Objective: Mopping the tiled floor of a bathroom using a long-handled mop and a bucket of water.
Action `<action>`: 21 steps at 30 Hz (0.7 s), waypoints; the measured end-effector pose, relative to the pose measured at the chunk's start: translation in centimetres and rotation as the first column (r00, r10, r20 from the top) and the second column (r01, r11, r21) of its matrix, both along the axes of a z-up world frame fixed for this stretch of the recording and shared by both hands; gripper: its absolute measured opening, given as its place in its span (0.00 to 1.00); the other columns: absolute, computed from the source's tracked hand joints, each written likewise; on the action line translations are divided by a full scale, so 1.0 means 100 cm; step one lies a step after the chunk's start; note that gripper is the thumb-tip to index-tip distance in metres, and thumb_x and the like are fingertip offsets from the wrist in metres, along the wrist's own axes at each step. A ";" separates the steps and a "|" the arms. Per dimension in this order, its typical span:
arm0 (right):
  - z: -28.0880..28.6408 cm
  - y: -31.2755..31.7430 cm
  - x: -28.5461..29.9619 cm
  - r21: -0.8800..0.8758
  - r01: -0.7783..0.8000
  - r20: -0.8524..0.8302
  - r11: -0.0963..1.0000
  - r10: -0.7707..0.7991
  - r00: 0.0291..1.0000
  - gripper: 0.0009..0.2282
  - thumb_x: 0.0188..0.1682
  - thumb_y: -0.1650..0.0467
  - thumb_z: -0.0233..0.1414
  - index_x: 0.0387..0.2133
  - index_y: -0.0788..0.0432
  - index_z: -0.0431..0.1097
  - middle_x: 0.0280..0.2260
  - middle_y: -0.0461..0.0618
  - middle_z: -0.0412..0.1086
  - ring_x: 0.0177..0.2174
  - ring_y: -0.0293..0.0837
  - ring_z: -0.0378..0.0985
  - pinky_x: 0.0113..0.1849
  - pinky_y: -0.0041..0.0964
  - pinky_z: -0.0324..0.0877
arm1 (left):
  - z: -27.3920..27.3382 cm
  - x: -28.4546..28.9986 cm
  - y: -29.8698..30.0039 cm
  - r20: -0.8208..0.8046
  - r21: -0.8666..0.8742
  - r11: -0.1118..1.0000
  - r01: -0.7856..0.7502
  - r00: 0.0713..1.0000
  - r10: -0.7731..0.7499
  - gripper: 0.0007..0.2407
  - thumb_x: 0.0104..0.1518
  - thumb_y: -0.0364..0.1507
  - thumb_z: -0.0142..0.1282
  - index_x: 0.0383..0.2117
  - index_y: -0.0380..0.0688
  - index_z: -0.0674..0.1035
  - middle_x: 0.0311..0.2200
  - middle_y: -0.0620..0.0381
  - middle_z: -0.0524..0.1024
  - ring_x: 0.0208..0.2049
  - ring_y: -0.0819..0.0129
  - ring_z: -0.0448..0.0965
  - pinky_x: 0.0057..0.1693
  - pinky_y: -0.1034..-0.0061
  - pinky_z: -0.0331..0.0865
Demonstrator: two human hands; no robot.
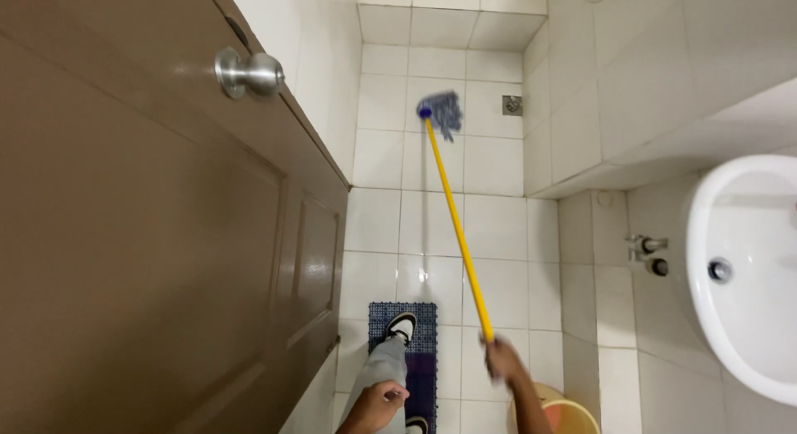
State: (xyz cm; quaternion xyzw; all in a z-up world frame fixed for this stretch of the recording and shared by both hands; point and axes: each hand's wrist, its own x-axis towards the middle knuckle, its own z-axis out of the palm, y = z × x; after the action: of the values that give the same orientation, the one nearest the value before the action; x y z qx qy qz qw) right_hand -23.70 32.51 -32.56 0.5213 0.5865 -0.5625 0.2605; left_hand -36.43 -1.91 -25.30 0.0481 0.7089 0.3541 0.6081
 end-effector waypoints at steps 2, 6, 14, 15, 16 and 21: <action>0.017 0.040 -0.112 -0.053 0.084 -0.097 0.995 -0.089 0.991 0.19 0.55 0.57 0.41 0.44 0.59 0.69 0.14 0.47 0.61 0.11 0.41 0.60 0.16 0.39 0.59 | -0.003 -0.013 -0.004 0.021 -0.073 0.997 -0.011 1.000 0.012 0.07 0.60 0.31 0.57 0.39 0.46 0.83 0.35 0.57 0.84 0.38 0.70 0.84 0.50 0.75 0.74; 0.061 0.078 -0.267 -0.068 0.123 -0.180 0.990 -0.133 0.975 0.20 0.59 0.59 0.39 0.48 0.63 0.67 0.20 0.45 0.61 0.14 0.37 0.58 0.18 0.35 0.59 | 0.009 -0.026 -0.003 -0.113 -0.159 0.986 -0.056 0.993 0.038 0.07 0.59 0.32 0.58 0.40 0.50 0.83 0.36 0.57 0.84 0.40 0.71 0.83 0.51 0.76 0.75; 0.069 0.020 -0.124 0.213 -0.010 -0.086 0.977 0.029 0.996 0.21 0.53 0.56 0.49 0.43 0.62 0.70 0.19 0.50 0.68 0.15 0.42 0.66 0.19 0.39 0.64 | 0.030 -0.008 -0.001 -0.125 -0.093 0.992 -0.088 0.989 0.076 0.07 0.59 0.32 0.57 0.39 0.49 0.84 0.37 0.58 0.84 0.42 0.70 0.84 0.53 0.76 0.74; 0.072 0.009 -0.082 0.303 -0.048 -0.009 0.952 0.053 0.999 0.21 0.50 0.56 0.52 0.44 0.61 0.70 0.18 0.52 0.70 0.15 0.43 0.69 0.20 0.41 0.67 | 0.037 -0.004 0.001 -0.083 -0.112 0.993 -0.049 0.996 0.040 0.07 0.60 0.32 0.56 0.40 0.49 0.84 0.39 0.60 0.83 0.43 0.71 0.83 0.54 0.76 0.73; 0.073 0.003 -0.038 0.308 -0.039 -0.014 0.950 0.045 0.999 0.21 0.50 0.56 0.52 0.44 0.61 0.70 0.18 0.52 0.70 0.15 0.43 0.69 0.20 0.41 0.67 | 0.037 0.006 0.002 -0.088 -0.106 0.993 -0.042 0.996 0.032 0.07 0.60 0.32 0.56 0.40 0.49 0.84 0.39 0.60 0.83 0.43 0.71 0.83 0.54 0.76 0.73; 0.107 -0.030 0.191 0.097 0.027 0.120 0.995 -0.039 0.992 0.20 0.52 0.56 0.53 0.44 0.61 0.71 0.20 0.52 0.64 0.17 0.48 0.65 0.21 0.45 0.62 | 0.023 0.079 0.018 -0.172 0.200 0.978 0.052 0.985 -0.017 0.07 0.59 0.32 0.59 0.38 0.45 0.84 0.37 0.58 0.85 0.42 0.71 0.85 0.51 0.77 0.76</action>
State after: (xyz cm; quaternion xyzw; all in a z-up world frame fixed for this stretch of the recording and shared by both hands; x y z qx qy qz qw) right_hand -4.56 29.55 -21.85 0.5761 0.5871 -0.5052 0.2613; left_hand -28.52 -0.13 -23.00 0.1524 0.7168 0.4089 0.5438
